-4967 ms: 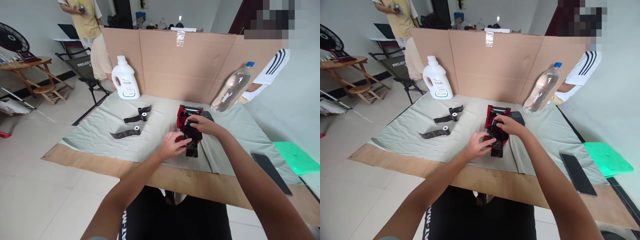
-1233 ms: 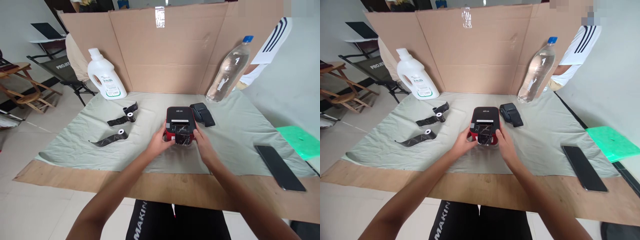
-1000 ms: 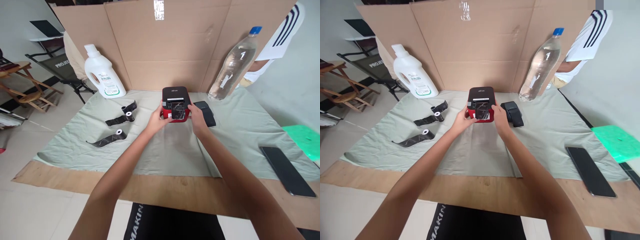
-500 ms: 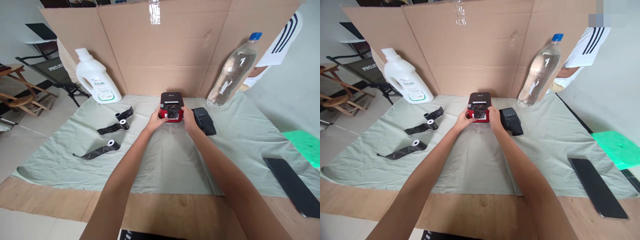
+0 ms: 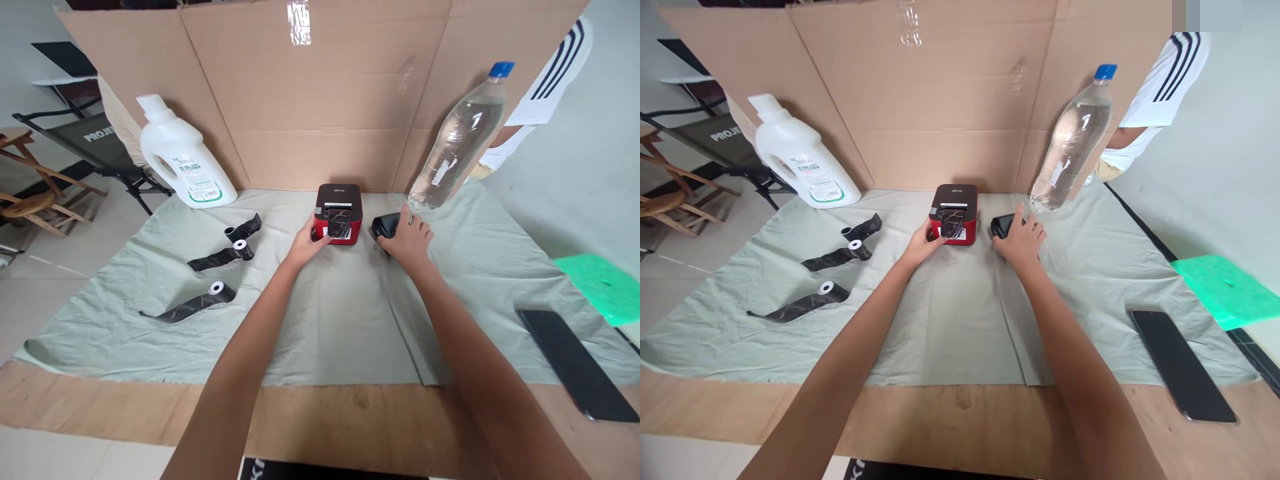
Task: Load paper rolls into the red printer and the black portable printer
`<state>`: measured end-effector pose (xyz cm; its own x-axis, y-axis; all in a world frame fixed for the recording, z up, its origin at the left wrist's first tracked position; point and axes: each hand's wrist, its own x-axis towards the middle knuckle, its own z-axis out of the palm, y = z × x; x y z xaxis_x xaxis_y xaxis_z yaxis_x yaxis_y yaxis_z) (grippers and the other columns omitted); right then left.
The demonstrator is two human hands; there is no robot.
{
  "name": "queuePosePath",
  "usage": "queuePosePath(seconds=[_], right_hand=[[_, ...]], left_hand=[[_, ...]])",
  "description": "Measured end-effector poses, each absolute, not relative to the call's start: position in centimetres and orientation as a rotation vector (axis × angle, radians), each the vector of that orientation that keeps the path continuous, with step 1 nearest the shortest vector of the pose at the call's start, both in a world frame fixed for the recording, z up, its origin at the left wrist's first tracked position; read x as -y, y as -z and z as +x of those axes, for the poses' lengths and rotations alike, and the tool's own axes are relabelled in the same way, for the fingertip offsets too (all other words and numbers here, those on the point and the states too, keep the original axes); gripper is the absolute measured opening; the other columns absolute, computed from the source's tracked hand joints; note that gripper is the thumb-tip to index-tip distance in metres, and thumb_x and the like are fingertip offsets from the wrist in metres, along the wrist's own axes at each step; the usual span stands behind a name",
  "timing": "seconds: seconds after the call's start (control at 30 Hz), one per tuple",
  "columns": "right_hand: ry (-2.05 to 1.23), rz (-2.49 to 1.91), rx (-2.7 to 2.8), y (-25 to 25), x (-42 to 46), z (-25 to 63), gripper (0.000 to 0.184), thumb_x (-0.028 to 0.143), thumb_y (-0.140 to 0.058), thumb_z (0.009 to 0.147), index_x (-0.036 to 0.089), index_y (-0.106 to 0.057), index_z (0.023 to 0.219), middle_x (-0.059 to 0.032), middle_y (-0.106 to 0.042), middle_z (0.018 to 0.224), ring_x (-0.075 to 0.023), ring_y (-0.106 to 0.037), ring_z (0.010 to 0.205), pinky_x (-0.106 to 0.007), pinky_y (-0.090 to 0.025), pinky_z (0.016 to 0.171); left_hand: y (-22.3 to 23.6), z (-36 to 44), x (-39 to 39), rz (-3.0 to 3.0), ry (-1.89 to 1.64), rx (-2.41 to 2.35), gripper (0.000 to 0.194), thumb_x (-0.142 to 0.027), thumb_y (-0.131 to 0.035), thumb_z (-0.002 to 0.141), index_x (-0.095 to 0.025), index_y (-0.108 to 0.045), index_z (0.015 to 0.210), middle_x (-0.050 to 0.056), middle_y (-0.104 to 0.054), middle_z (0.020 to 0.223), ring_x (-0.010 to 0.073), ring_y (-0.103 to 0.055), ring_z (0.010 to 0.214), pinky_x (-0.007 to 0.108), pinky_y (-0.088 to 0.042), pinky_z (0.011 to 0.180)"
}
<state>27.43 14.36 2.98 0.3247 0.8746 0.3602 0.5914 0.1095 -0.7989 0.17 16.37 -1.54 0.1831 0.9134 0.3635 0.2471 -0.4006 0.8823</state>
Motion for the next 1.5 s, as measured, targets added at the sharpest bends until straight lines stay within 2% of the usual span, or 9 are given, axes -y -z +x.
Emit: queuePosePath(seconds=[0.1, 0.23, 0.33, 0.57, 0.77, 1.0, 1.23, 1.4, 1.5], right_hand=[[-0.447, -1.684, 1.361, -2.5, -13.6, 28.7, 0.098, 0.027, -0.089, 0.042, 0.019, -0.060, 0.135, -0.0229, -0.054, 0.134, -0.0547, -0.034, 0.134, -0.068, -0.023, 0.112], [-0.343, -1.885, 1.563, -3.9, -9.6, 27.7, 0.098, 0.040, -0.083, 0.061, 0.018, -0.046, 0.149, -0.0217, -0.053, 0.127, -0.0479, -0.047, 0.125, -0.057, -0.040, 0.101], [-0.234, -2.005, 1.720, -5.5, -4.8, 25.9, 0.098, 0.046, -0.073, 0.074, 0.017, -0.031, 0.159, -0.0189, -0.055, 0.124, -0.0414, -0.053, 0.118, -0.049, -0.046, 0.095], [-0.151, -1.916, 1.925, -4.6, 2.9, 22.2, 0.099, 0.046, -0.070, 0.079, 0.016, -0.023, 0.161, -0.0182, -0.058, 0.126, -0.0373, -0.056, 0.116, -0.043, -0.049, 0.088], [-0.056, -1.874, 1.968, -2.8, 3.9, 21.7, 0.093, 0.044, -0.069, 0.080, 0.015, -0.029, 0.158, -0.0204, -0.059, 0.126, -0.0390, -0.057, 0.112, -0.046, -0.050, 0.087], [-0.015, -1.802, 1.971, -2.2, 3.9, 22.3, 0.095, 0.046, -0.068, 0.079, 0.014, -0.029, 0.159, -0.0195, -0.060, 0.122, -0.0385, -0.057, 0.109, -0.049, -0.051, 0.091], [-0.348, -1.738, 1.868, -1.9, 2.5, 24.1, 0.093, 0.059, -0.055, 0.090, 0.016, -0.019, 0.165, -0.0197, -0.064, 0.126, -0.0408, -0.058, 0.116, -0.054, -0.051, 0.091], [-0.653, -1.506, 1.792, -0.8, 0.3, 27.1, 0.076, 0.062, -0.045, 0.095, 0.020, -0.038, 0.158, -0.0146, -0.068, 0.121, -0.0284, -0.065, 0.088, -0.049, -0.053, 0.087], [-0.735, -1.337, 1.776, -0.4, -0.6, 28.1, 0.067, 0.063, -0.041, 0.098, 0.021, -0.053, 0.148, -0.0132, -0.069, 0.123, -0.0282, -0.066, 0.096, -0.047, -0.052, 0.092]], left_hand=[[1.4, 0.2, -15.9, 1.800, -1.161, -1.214, 0.070, -0.038, -0.073, 0.085, -0.023, -0.047, 0.149, 0.008, -0.069, 0.131, 0.0273, -0.067, 0.118, 0.044, -0.051, 0.107], [1.3, 1.0, -13.5, 1.785, -1.081, -1.461, 0.085, -0.035, -0.074, 0.083, -0.022, -0.035, 0.157, 0.012, -0.060, 0.146, 0.0330, -0.060, 0.130, 0.051, -0.046, 0.113], [1.2, 2.0, -9.4, 1.762, -1.146, -1.611, 0.076, -0.030, -0.068, 0.088, -0.018, -0.035, 0.156, 0.015, -0.050, 0.155, 0.0322, -0.048, 0.144, 0.049, -0.039, 0.120], [0.3, 3.3, 2.5, 2.193, -1.013, -1.419, 0.033, -0.028, -0.059, 0.097, -0.025, -0.065, 0.129, 0.005, -0.076, 0.118, 0.0245, -0.068, 0.113, 0.047, -0.043, 0.113], [-0.8, 3.5, 3.8, 2.308, -0.870, -1.383, 0.023, -0.022, -0.062, 0.095, -0.025, -0.072, 0.115, 0.004, -0.077, 0.113, 0.0243, -0.070, 0.106, 0.042, -0.048, 0.097], [-0.5, 2.9, 3.0, 2.260, -0.849, -1.411, 0.027, -0.021, -0.061, 0.095, -0.027, -0.071, 0.119, 0.002, -0.078, 0.108, 0.0222, -0.070, 0.100, 0.038, -0.047, 0.091], [-0.6, 3.5, 2.6, 2.048, -0.849, -1.451, 0.019, -0.029, -0.063, 0.094, -0.024, -0.073, 0.109, 0.001, -0.078, 0.100, 0.0185, -0.069, 0.086, 0.033, -0.048, 0.085], [-2.0, 3.6, 0.3, 1.782, -0.606, -1.436, 0.022, -0.038, -0.060, 0.092, -0.023, -0.075, 0.089, 0.000, -0.078, 0.091, 0.0158, -0.067, 0.077, 0.026, -0.046, 0.069], [-3.8, 3.5, -1.7, 1.609, -0.357, -1.329, 0.021, -0.031, -0.058, 0.087, -0.020, -0.075, 0.080, 0.002, -0.077, 0.083, 0.0151, -0.067, 0.077, 0.023, -0.045, 0.063]])
